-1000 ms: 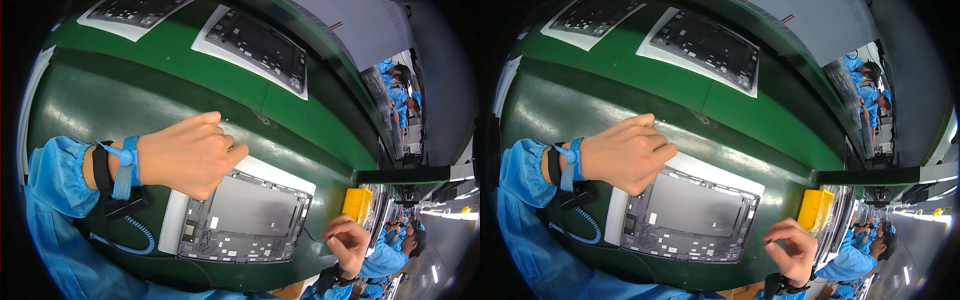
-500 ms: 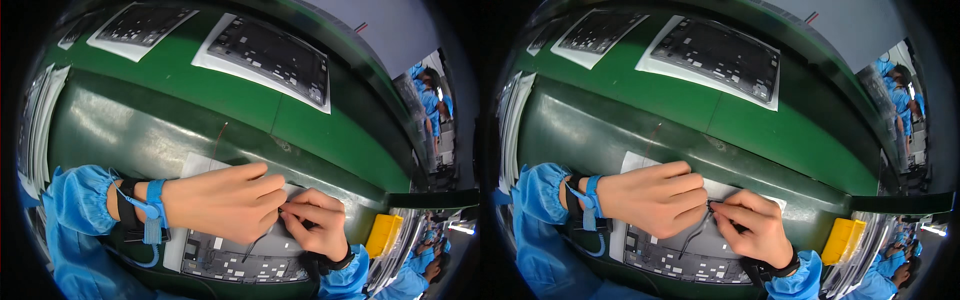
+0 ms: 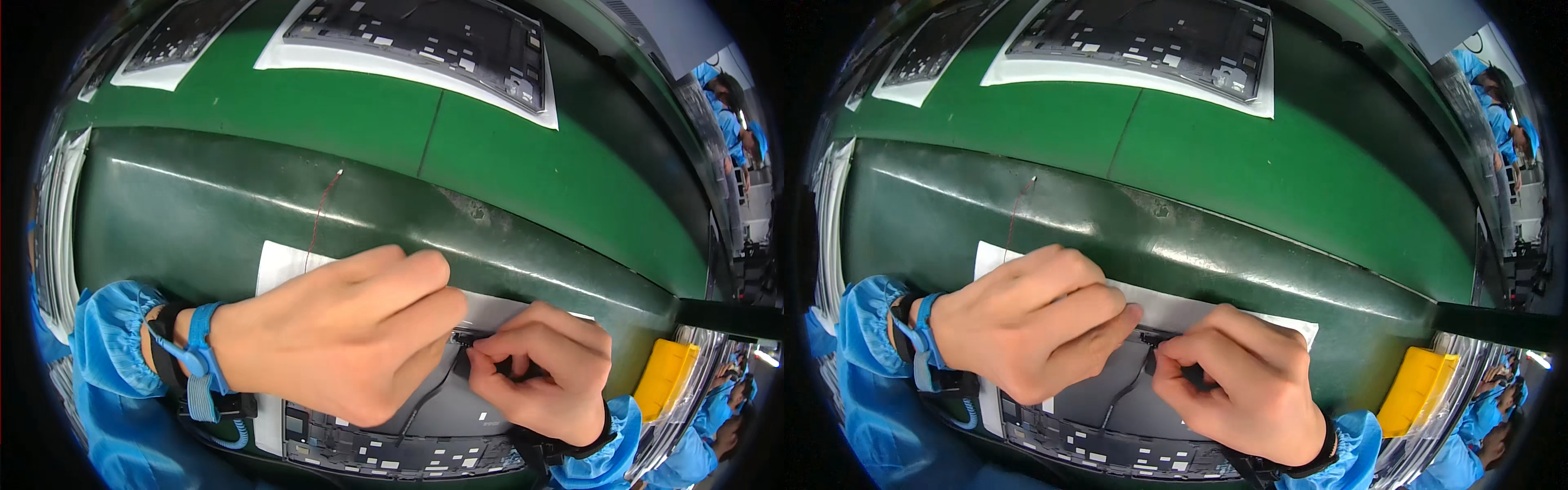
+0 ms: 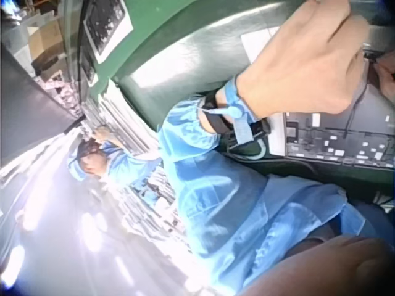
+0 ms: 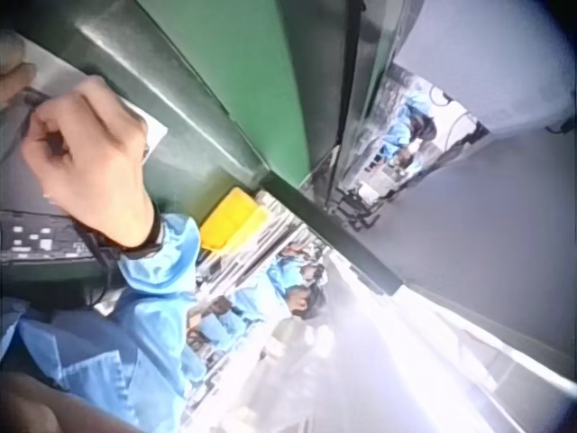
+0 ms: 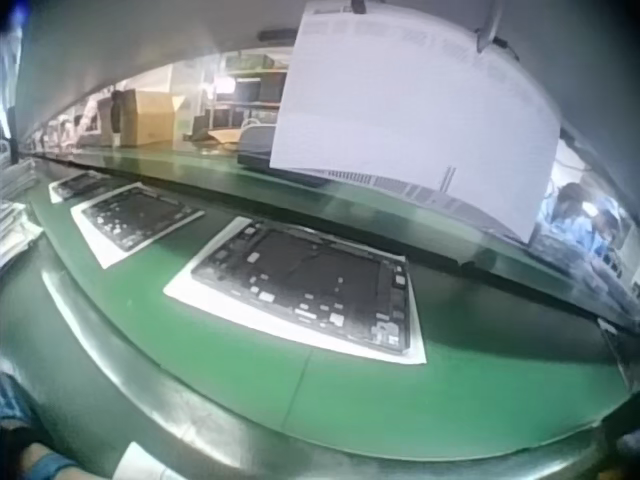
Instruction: The recorder is assembling internal components into electronic device chassis, specifically routing wires through clips and securing parts on an assembly line.
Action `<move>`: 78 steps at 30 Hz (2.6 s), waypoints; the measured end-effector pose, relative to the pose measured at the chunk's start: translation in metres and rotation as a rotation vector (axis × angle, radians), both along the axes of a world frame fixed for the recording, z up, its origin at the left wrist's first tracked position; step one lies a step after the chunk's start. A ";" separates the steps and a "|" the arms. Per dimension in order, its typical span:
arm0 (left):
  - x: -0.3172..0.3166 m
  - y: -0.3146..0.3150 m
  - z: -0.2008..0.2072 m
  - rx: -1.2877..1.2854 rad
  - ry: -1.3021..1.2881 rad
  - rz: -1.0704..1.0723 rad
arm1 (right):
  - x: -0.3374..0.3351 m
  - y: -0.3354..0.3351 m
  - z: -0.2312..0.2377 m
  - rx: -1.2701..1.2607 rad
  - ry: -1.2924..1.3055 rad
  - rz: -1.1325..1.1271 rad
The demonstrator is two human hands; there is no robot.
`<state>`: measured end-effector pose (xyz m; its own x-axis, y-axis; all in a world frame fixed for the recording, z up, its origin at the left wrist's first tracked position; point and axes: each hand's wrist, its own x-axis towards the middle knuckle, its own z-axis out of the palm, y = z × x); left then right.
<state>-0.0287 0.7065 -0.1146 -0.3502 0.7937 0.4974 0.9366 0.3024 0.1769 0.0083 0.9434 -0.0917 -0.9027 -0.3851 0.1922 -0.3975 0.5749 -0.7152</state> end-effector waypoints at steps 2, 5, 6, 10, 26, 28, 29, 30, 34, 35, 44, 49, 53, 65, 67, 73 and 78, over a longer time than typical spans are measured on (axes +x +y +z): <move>0.007 0.000 -0.002 -0.027 0.009 0.001 | 0.000 -0.001 0.003 0.009 -0.072 -0.025; 0.010 0.002 -0.007 -0.027 0.007 -0.001 | -0.001 0.000 0.008 0.016 -0.216 -0.084; 0.010 0.003 -0.009 0.002 -0.009 0.000 | -0.001 0.001 0.010 0.016 -0.293 -0.113; 0.011 0.009 -0.011 -0.009 0.014 -0.021 | -0.003 0.007 0.015 -0.082 -0.533 -0.188; 0.012 0.017 -0.004 -0.028 0.080 -0.041 | -0.003 0.024 0.009 -0.130 -0.534 -0.130; 0.015 0.019 -0.002 -0.035 0.103 -0.037 | -0.002 0.030 0.007 -0.098 -0.303 0.002; 0.017 0.019 0.005 -0.115 0.167 -0.050 | 0.001 0.031 0.004 -0.101 -0.299 -0.005; 0.019 0.020 0.009 -0.195 0.230 -0.062 | 0.003 0.032 -0.002 -0.071 -0.175 0.021; 0.017 0.022 0.010 -0.227 0.172 -0.117 | 0.006 0.031 -0.011 -0.027 0.050 0.054; 0.016 0.022 0.009 -0.227 0.172 -0.122 | 0.007 0.029 -0.011 -0.027 0.050 0.050; 0.009 0.031 -0.002 0.020 -0.158 -0.023 | 0.006 0.021 -0.014 0.139 0.255 0.070; 0.008 0.038 -0.004 0.249 -0.483 0.071 | 0.006 0.020 -0.013 0.001 0.135 0.055; 0.012 0.042 -0.004 0.235 -0.479 0.103 | 0.007 0.021 -0.014 -0.011 0.137 0.056; 0.004 0.046 -0.008 0.231 -0.400 -0.005 | 0.008 0.023 -0.017 0.077 0.221 0.037; 0.005 0.049 -0.006 0.221 -0.380 0.006 | 0.007 0.023 -0.017 0.110 0.277 0.044; 0.007 0.052 -0.005 0.199 -0.360 0.012 | 0.012 0.025 -0.018 0.047 0.265 0.034; 0.009 0.044 0.021 0.209 -0.189 0.210 | 0.021 0.040 -0.016 -0.078 0.284 0.001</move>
